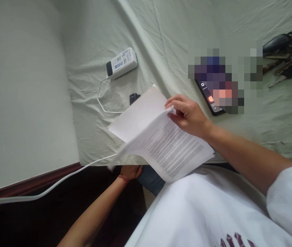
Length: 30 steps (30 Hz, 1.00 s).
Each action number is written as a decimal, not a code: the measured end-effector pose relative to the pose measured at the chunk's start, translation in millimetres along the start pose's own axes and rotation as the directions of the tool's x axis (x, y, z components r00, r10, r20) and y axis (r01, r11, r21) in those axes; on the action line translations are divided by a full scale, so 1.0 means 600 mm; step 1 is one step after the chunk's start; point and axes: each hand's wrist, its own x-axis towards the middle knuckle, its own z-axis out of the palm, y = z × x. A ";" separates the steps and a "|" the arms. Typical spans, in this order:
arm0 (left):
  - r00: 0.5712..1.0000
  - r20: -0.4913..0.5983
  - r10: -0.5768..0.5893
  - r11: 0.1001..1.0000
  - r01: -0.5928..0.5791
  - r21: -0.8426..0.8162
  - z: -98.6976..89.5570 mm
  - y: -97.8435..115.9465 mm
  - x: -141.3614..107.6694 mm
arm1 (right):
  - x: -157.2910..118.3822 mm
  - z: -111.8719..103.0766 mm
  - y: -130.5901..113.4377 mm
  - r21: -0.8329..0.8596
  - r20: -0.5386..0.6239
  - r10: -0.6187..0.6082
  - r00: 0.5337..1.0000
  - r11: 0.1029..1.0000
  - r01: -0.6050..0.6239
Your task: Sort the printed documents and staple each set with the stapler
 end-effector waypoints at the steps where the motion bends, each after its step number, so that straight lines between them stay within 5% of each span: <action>1: 1.000 0.003 0.003 1.000 -0.003 0.011 -0.002 0.001 0.000 | 0.000 0.002 0.001 -0.019 -0.049 0.033 0.998 0.999 -0.034; 6: 1.000 0.011 0.021 0.998 -0.022 0.053 -0.005 0.003 -0.002 | -0.003 0.004 0.000 -0.105 -0.170 0.106 0.980 0.987 -0.125; 30: 1.000 0.005 0.024 0.998 -0.024 0.061 0.001 0.001 -0.002 | -0.009 0.029 0.011 -0.528 -0.018 0.030 0.999 0.849 -0.035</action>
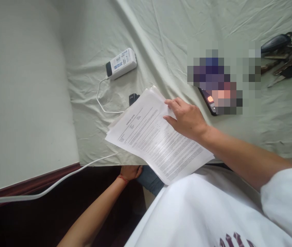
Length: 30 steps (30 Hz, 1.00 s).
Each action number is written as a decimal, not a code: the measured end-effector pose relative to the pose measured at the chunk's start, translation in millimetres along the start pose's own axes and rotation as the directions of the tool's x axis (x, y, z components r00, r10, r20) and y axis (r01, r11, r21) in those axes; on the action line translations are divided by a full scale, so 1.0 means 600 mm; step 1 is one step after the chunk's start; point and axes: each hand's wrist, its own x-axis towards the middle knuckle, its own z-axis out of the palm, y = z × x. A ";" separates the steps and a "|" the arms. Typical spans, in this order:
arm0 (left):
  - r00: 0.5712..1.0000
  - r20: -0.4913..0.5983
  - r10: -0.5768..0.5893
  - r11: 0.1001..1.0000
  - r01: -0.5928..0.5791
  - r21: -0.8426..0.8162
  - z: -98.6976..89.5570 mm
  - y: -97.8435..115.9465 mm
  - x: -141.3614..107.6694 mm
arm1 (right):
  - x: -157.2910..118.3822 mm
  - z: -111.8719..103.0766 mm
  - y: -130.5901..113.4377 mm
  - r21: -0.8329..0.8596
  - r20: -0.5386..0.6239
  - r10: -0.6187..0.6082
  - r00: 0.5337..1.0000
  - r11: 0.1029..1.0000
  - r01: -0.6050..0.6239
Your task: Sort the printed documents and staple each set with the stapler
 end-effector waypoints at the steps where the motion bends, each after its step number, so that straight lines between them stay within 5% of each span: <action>1: 1.000 -0.002 0.003 1.000 -0.003 0.001 0.000 0.000 0.000 | 0.000 0.001 0.001 0.007 0.005 0.001 1.000 1.000 -0.001; 20: 0.997 -0.072 0.029 1.000 -0.030 -0.008 0.028 -0.013 -0.007 | 0.006 -0.015 0.003 0.117 0.168 0.007 0.986 0.993 -0.027; 30: 0.991 -0.113 0.067 0.998 -0.066 0.012 0.019 -0.009 -0.005 | 0.000 -0.018 -0.001 0.321 0.038 0.001 0.999 0.947 -0.013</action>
